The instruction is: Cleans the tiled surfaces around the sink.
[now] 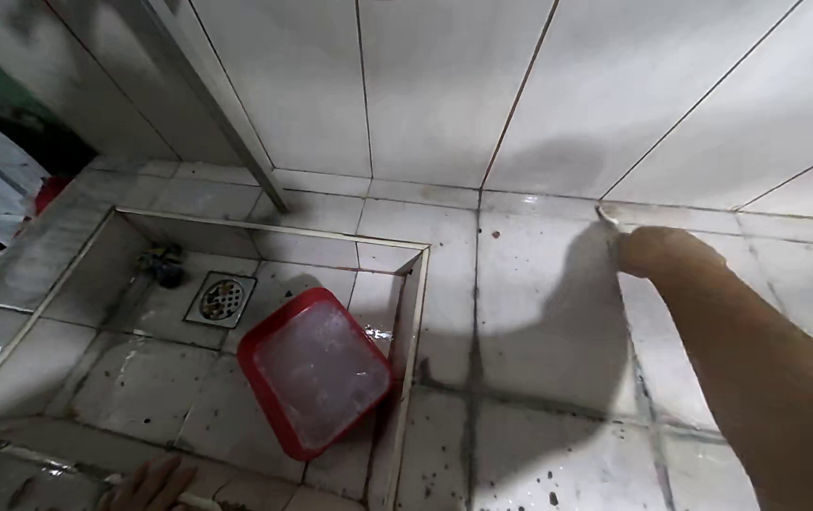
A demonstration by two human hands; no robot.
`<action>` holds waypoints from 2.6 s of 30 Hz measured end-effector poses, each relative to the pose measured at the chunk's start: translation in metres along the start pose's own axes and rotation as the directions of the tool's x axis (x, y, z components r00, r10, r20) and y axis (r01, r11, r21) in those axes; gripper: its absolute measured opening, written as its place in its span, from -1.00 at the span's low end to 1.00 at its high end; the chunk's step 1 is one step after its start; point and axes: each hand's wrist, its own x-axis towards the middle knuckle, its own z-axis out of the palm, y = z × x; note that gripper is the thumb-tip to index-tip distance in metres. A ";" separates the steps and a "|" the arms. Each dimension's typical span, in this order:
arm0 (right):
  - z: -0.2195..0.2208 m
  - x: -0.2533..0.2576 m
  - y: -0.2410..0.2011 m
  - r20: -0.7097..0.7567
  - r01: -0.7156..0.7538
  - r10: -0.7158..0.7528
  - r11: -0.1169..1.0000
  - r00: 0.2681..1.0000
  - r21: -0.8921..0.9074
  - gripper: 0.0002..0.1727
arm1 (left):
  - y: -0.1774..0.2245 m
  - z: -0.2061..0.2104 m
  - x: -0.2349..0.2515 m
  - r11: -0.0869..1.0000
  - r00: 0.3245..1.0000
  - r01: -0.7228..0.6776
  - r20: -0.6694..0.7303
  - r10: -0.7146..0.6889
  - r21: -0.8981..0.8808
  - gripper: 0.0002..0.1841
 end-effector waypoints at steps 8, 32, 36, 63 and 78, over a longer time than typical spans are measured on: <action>-0.011 -0.070 -0.163 0.021 0.064 -0.070 0.979 0.997 0.192 -0.52 | -0.002 -0.001 -0.002 1.000 1.000 -0.012 -0.028 0.011 -0.023 -0.41; -0.016 -0.051 -0.098 0.063 0.017 -0.012 0.997 0.998 -0.078 -0.50 | 0.004 0.002 -0.001 1.000 0.997 0.018 -0.068 -0.020 -0.026 -0.43; -0.016 -0.057 -0.137 0.054 0.046 -0.042 0.996 0.998 -0.071 -0.54 | 0.002 0.002 0.001 0.999 0.997 0.016 -0.072 -0.018 -0.032 -0.46; 0.016 -0.137 -0.129 -0.034 0.356 -0.354 0.931 0.935 0.083 -0.41 | 0.000 0.016 -0.001 0.999 0.986 0.037 -0.160 -0.041 -0.030 -0.31; 0.022 -0.140 -0.187 -0.110 0.051 -0.064 0.992 0.992 -0.114 -0.60 | -0.001 0.015 0.000 0.995 0.987 0.049 -0.148 -0.062 -0.087 -0.32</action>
